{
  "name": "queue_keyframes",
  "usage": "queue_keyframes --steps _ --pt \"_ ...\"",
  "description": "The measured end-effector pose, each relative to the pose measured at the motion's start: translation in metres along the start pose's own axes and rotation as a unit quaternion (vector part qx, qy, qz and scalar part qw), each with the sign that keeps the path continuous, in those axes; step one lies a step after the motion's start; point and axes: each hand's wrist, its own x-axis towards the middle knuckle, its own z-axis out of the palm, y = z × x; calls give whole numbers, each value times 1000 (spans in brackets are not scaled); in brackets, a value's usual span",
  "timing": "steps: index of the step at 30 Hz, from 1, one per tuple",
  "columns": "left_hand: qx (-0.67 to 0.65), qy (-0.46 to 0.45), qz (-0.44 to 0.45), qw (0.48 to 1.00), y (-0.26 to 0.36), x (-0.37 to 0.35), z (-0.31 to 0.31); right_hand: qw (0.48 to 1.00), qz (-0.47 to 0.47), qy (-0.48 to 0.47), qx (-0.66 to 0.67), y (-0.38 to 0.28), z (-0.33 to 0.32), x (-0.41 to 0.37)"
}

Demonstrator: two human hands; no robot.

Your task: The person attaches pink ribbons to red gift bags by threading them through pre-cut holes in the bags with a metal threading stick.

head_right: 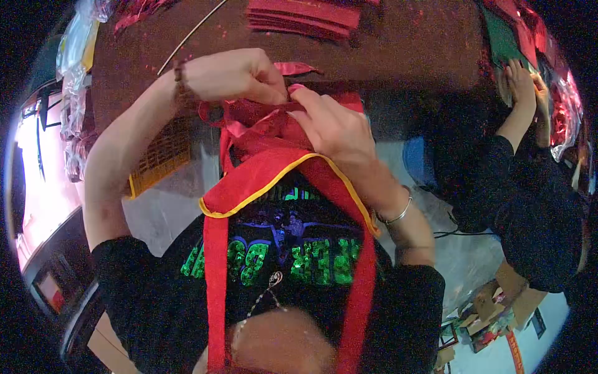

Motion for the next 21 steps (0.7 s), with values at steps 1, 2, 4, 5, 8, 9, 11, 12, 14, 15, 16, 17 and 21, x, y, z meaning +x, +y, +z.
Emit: queue_keyframes --steps 1,2,4,5,8,9,11,12,14,15,16,17,21 --pt "0 1 -1 1000 -1 0 1 1000 -5 0 3 1 0 1" --pt "-24 28 39 999 -4 1 2 1000 -6 1 4 1 -2 3" --pt "-47 55 77 994 -10 4 9 980 96 -76 156 1 -9 8" --pt "-26 126 81 988 -13 6 16 980 96 -74 158 6 -6 8" --pt "-41 265 49 962 -12 8 11 977 51 -50 202 16 1 8" --pt "-79 332 16 940 -8 6 8 972 73 -64 213 13 -1 7" --pt "-88 306 -6 948 -7 -2 4 966 94 -79 226 11 -4 7" --pt "-122 324 24 938 -11 -4 0 967 100 -77 221 11 -4 7" --pt "-52 356 80 930 -19 -11 -17 967 103 -75 220 12 -4 7" --pt "-96 356 66 927 -28 -14 -26 964 110 -77 230 12 -4 7" --pt "-73 334 52 938 -33 -18 -31 961 117 -78 239 12 -4 7" --pt "-50 312 40 948 -36 -20 -33 961 116 -78 240 11 -5 8" --pt "61 282 109 951 -39 -15 -19 948 158 -104 255 10 -8 10"
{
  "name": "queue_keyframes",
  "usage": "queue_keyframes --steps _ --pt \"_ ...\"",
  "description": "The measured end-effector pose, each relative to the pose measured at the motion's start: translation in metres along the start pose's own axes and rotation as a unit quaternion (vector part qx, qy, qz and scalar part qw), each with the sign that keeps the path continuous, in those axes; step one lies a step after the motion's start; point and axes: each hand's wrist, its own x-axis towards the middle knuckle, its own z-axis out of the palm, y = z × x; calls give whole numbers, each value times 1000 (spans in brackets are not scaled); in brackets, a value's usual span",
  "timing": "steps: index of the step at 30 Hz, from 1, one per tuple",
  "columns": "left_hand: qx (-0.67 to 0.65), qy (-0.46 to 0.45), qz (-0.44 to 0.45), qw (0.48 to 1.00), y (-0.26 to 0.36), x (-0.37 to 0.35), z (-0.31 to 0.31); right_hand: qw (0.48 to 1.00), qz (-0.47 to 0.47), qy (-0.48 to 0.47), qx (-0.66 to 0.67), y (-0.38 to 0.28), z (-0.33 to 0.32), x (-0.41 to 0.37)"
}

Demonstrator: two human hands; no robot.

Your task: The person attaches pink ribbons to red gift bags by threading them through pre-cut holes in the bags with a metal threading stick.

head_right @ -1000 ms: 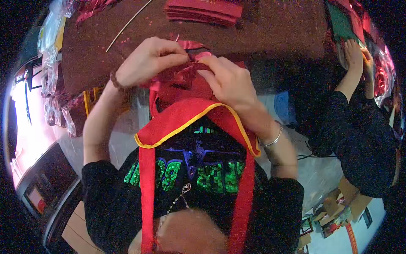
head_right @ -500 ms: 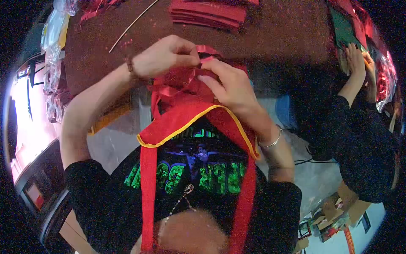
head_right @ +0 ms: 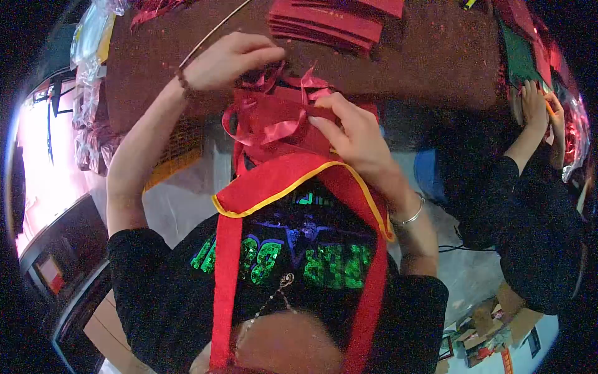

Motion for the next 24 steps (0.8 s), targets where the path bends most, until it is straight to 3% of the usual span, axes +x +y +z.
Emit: queue_keyframes --steps 3,4,6,7,9,13,15,16,19,21,22,24 --pt "0 -100 -191 976 19 6 7 1000 -26 3 5 4 1 0" --pt "-1 -100 -189 977 13 5 10 999 -41 3 4 5 1 0" --pt "6 2 6 1000 4 3 16 999 -33 -6 5 6 1 2" --pt "5 1 7 1000 0 4 16 1000 -24 -16 7 6 1 2" --pt "-128 -52 -68 988 7 6 13 999 2 -36 12 1 -2 3" --pt "-132 -62 -67 987 13 9 20 999 1 -46 11 5 -1 4" --pt "-71 0 33 997 7 17 30 999 7 -48 12 2 -1 5" --pt "-71 1 33 997 5 19 32 999 13 -49 14 1 -1 4" --pt "-41 -53 3 998 8 23 33 998 -37 -39 23 9 3 6" --pt "42 -148 -28 988 15 26 26 998 -32 -48 18 6 1 8" --pt "42 -148 -29 988 15 26 24 998 -26 -57 13 5 1 8" --pt "16 -3 16 1000 13 30 20 997 -31 -72 21 2 1 9"
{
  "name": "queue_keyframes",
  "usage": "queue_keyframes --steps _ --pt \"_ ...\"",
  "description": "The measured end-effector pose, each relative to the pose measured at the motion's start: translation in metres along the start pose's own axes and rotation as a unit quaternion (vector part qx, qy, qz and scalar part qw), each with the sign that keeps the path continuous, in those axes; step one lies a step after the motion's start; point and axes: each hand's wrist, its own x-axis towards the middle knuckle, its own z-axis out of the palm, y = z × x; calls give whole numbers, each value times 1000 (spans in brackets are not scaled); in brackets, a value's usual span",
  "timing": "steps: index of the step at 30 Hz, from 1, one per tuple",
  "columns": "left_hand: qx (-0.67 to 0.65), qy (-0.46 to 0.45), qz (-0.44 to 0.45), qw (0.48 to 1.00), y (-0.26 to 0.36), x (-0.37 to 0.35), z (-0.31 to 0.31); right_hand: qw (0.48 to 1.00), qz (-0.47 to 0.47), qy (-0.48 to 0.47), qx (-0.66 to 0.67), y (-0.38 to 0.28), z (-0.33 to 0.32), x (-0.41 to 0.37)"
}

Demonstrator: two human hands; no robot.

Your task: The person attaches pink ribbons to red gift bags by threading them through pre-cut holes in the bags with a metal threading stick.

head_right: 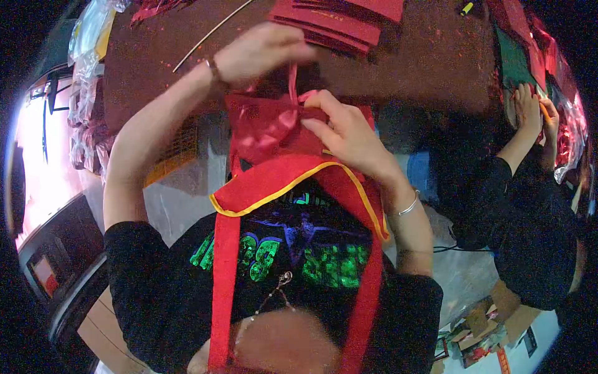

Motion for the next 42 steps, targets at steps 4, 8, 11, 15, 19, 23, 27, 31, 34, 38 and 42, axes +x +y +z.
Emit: queue_keyframes --steps 4,8,11,15,19,23,27,31,34,38,42 --pt "-57 68 -122 989 15 13 -38 1000 -8 4 -18 -2 4 3" --pt "-66 47 -138 987 18 8 -41 998 63 -13 24 7 3 1" --pt "-226 238 -135 935 23 -13 -42 992 108 47 48 9 2 -3" --pt "-300 154 -135 932 -14 -64 -34 959 50 104 259 22 -2 1" --pt "-370 95 -120 916 -2 -79 10 974 48 105 194 29 -5 6" --pt "-380 104 -109 913 5 -78 17 950 50 186 247 3 0 10" --pt "-402 54 -106 908 -1 -80 22 953 84 151 249 18 -3 15" --pt "-592 2 -61 804 -22 -93 15 949 52 186 249 21 -5 16" --pt "-477 25 -34 878 0 -98 19 950 41 201 235 21 -8 14" --pt "-431 66 -74 897 13 -102 5 940 -21 207 269 8 -2 23" --pt "-172 229 -103 953 24 -146 -68 934 -4 166 316 -3 -18 28"
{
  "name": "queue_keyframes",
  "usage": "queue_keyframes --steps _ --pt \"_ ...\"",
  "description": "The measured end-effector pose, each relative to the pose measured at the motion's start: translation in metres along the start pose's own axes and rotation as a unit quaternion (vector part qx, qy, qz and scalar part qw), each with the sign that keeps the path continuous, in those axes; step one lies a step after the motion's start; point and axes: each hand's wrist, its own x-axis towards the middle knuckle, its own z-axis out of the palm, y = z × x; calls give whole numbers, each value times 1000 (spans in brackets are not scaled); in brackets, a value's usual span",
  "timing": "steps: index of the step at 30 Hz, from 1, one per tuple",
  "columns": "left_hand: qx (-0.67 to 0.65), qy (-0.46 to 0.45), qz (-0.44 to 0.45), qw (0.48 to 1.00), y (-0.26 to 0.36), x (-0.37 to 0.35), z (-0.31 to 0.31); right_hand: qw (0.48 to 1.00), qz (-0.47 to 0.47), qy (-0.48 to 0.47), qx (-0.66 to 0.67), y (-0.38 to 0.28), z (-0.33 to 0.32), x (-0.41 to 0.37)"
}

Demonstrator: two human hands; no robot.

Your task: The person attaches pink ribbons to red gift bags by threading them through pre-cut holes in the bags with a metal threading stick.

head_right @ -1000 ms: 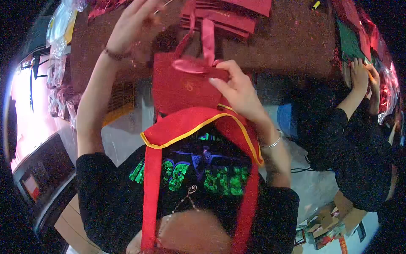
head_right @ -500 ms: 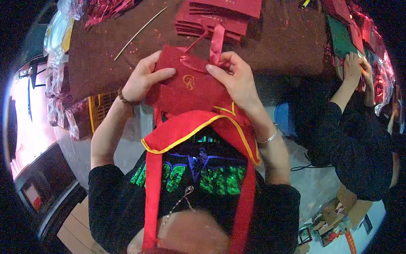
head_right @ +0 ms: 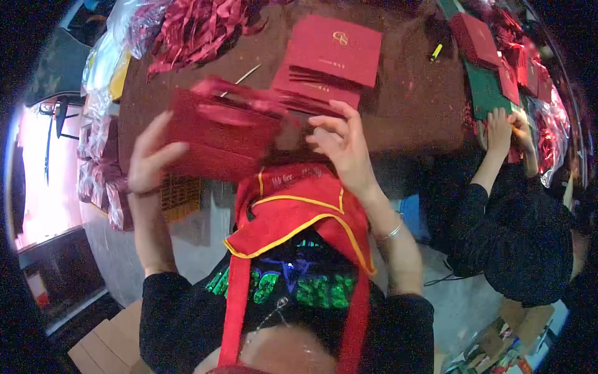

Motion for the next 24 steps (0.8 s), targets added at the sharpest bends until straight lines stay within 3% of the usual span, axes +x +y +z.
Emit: queue_keyframes --steps 1,3,4,6,8,10,12,14,16,18,19,22,23,24 --pt "-75 63 5 995 10 -7 -14 998 -12 55 -33 -3 -1 3" --pt "45 213 14 976 25 -17 -48 993 -44 69 -84 -11 -7 9" --pt "149 226 -6 963 29 -19 -68 985 -69 81 -134 -14 -12 12" --pt "400 272 17 875 23 -14 -85 979 -76 99 -162 -32 -17 21" --pt "636 262 -64 723 17 5 -81 961 -132 131 -205 -44 -25 35" --pt "685 221 -86 688 -24 31 -94 943 -147 156 -253 -56 -36 52" --pt "681 205 -78 699 -61 53 -97 926 -199 121 -297 -61 -51 72" --pt "695 160 -91 695 -65 71 -80 918 -183 99 -339 -69 -60 94" --pt "711 81 -185 674 -81 90 -65 906 -167 76 -381 -74 -66 111" --pt "731 73 -209 646 -108 95 -54 874 -132 61 -464 -78 -71 128" --pt "710 74 -216 666 -112 97 -58 841 -181 41 -508 -73 -85 142" --pt "698 22 -215 683 -104 94 -71 818 -187 -11 -544 -72 -86 153" --pt "692 82 -245 674 -115 100 -75 818 -186 -13 -544 -72 -83 155" --pt "691 81 -245 675 -96 106 -67 767 -178 -21 -616 -72 -78 158"
